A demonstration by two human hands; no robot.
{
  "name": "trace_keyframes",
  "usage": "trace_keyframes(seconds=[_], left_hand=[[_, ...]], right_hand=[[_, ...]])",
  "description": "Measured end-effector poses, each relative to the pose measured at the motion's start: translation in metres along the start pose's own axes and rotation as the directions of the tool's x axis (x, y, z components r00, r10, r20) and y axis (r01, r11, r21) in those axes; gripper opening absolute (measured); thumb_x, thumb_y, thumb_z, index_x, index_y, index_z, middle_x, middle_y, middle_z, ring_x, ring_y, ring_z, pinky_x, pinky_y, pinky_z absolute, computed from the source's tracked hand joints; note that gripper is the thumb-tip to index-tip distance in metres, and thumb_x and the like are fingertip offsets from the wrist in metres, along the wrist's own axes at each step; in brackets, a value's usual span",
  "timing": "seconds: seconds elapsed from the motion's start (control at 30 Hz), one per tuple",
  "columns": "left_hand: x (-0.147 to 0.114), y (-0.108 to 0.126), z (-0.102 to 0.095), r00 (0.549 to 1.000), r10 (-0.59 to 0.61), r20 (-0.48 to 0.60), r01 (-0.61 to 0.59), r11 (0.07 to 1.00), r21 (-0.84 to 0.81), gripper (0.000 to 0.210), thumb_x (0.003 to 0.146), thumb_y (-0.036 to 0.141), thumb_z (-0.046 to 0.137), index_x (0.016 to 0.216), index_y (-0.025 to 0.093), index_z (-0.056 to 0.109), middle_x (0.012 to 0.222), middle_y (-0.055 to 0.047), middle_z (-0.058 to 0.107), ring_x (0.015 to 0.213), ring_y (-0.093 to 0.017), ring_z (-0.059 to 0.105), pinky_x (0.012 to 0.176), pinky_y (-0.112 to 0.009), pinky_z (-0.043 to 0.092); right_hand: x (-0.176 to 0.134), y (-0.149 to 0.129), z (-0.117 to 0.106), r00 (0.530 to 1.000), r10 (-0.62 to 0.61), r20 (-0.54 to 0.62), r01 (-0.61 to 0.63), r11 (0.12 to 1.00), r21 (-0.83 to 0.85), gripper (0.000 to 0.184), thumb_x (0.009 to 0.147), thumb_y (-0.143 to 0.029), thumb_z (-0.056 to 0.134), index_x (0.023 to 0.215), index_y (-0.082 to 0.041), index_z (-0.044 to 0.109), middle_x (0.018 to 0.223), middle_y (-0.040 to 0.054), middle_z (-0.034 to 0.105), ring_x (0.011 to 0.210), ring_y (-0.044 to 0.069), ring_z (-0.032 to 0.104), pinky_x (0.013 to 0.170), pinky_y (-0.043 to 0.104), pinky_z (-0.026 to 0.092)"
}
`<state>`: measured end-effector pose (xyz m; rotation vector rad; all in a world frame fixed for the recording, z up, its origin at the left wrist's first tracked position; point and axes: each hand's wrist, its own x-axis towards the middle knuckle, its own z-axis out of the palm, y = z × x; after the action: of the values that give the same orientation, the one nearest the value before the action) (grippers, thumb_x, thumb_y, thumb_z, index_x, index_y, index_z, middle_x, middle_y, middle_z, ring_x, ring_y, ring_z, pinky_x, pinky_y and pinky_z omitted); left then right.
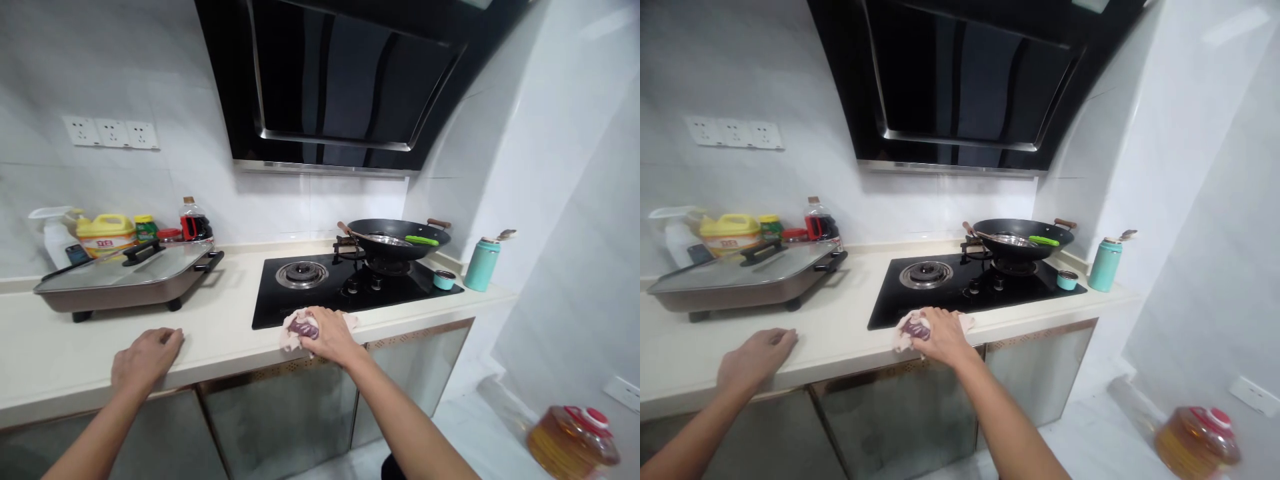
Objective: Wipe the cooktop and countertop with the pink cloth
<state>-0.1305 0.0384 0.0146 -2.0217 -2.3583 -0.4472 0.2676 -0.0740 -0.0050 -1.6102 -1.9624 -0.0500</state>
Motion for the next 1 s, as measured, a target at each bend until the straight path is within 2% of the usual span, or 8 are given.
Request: trace_keyframes(seconds=[0.1,0.2,0.33,0.43,0.53,0.7,0.9,1.0], left_hand=[[0.001,-0.001,0.001,1.0,-0.018,-0.006,0.018,1.0,-0.013,0.065,0.095,0.059,0.033,0.13,0.022,0.073,0.148,-0.014,0.064,0.125,-0.039,0.065,0.102,-0.05,0.048],[0.001,0.0,0.002,1.0,-0.022,-0.019,0.021,0.999,-0.026,0.062,0.095,0.057,0.033,0.126,0.022,0.074,0.146,-0.014,0.066,0.123,-0.038,0.066,0.102,-0.049,0.048],[-0.003,0.002,0.002,0.999,-0.027,-0.032,0.026,0.999,-0.029,0.061,0.096,0.054,0.031,0.126,0.022,0.073,0.149,-0.012,0.063,0.125,-0.037,0.065,0.103,-0.048,0.047],[-0.007,0.004,0.001,0.999,-0.039,-0.031,0.038,0.998,-0.041,0.062,0.096,0.053,0.029,0.128,0.021,0.072,0.15,-0.012,0.063,0.125,-0.037,0.065,0.103,-0.047,0.047],[-0.01,0.005,-0.001,0.998,-0.039,-0.047,0.037,0.998,-0.046,0.06,0.096,0.051,0.031,0.125,0.021,0.074,0.148,-0.012,0.064,0.123,-0.037,0.066,0.102,-0.046,0.047],[-0.016,0.011,-0.004,0.997,-0.033,-0.076,0.028,0.998,-0.063,0.054,0.095,0.046,0.035,0.12,0.02,0.075,0.143,-0.014,0.067,0.119,-0.036,0.066,0.099,-0.047,0.047],[-0.02,0.012,-0.002,0.993,0.005,-0.121,-0.014,0.997,-0.072,0.054,0.097,0.044,0.034,0.118,0.017,0.076,0.138,-0.017,0.069,0.118,-0.036,0.066,0.1,-0.048,0.045],[-0.02,0.012,0.001,0.987,0.016,-0.16,-0.029,0.997,-0.076,0.052,0.096,0.042,0.034,0.113,0.017,0.077,0.135,-0.017,0.07,0.116,-0.036,0.067,0.1,-0.048,0.045]], right_hand=[[-0.006,0.028,-0.026,0.998,0.054,0.039,-0.052,0.997,-0.051,0.047,0.085,-0.047,0.069,0.125,-0.024,0.065,0.115,0.0063,0.071,0.11,0.026,0.059,0.094,0.038,0.032],[-0.021,0.076,-0.054,0.99,0.128,0.059,-0.119,0.983,-0.14,0.038,0.089,-0.045,0.062,0.122,-0.026,0.068,0.116,0.0064,0.071,0.113,0.026,0.059,0.096,0.038,0.032],[-0.047,0.148,-0.087,0.956,0.291,0.032,-0.269,0.915,-0.3,0.048,0.09,-0.048,0.056,0.131,-0.025,0.066,0.12,0.0103,0.068,0.12,0.029,0.057,0.103,0.042,0.033],[-0.061,0.192,-0.104,0.896,0.444,-0.009,-0.41,0.82,-0.398,0.059,0.091,-0.054,0.052,0.142,-0.026,0.06,0.128,0.0146,0.064,0.126,0.035,0.056,0.105,0.05,0.035],[-0.067,0.216,-0.112,0.828,0.56,-0.028,-0.512,0.736,-0.443,0.063,0.092,-0.058,0.049,0.146,-0.026,0.055,0.127,0.017,0.066,0.124,0.039,0.058,0.102,0.055,0.038],[-0.061,0.204,-0.106,0.848,0.528,-0.048,-0.495,0.756,-0.429,0.059,0.093,-0.059,0.051,0.139,-0.022,0.057,0.122,0.0161,0.069,0.118,0.035,0.062,0.094,0.044,0.041],[-0.044,0.13,-0.077,0.954,0.299,-0.003,-0.268,0.851,-0.452,0.055,0.093,-0.057,0.055,0.134,-0.02,0.06,0.113,0.0156,0.072,0.106,0.032,0.065,0.088,0.037,0.039],[-0.036,0.092,-0.059,0.978,0.207,-0.002,-0.185,0.869,-0.459,0.051,0.093,-0.053,0.056,0.132,-0.02,0.062,0.111,0.0143,0.073,0.102,0.03,0.065,0.089,0.038,0.037]])
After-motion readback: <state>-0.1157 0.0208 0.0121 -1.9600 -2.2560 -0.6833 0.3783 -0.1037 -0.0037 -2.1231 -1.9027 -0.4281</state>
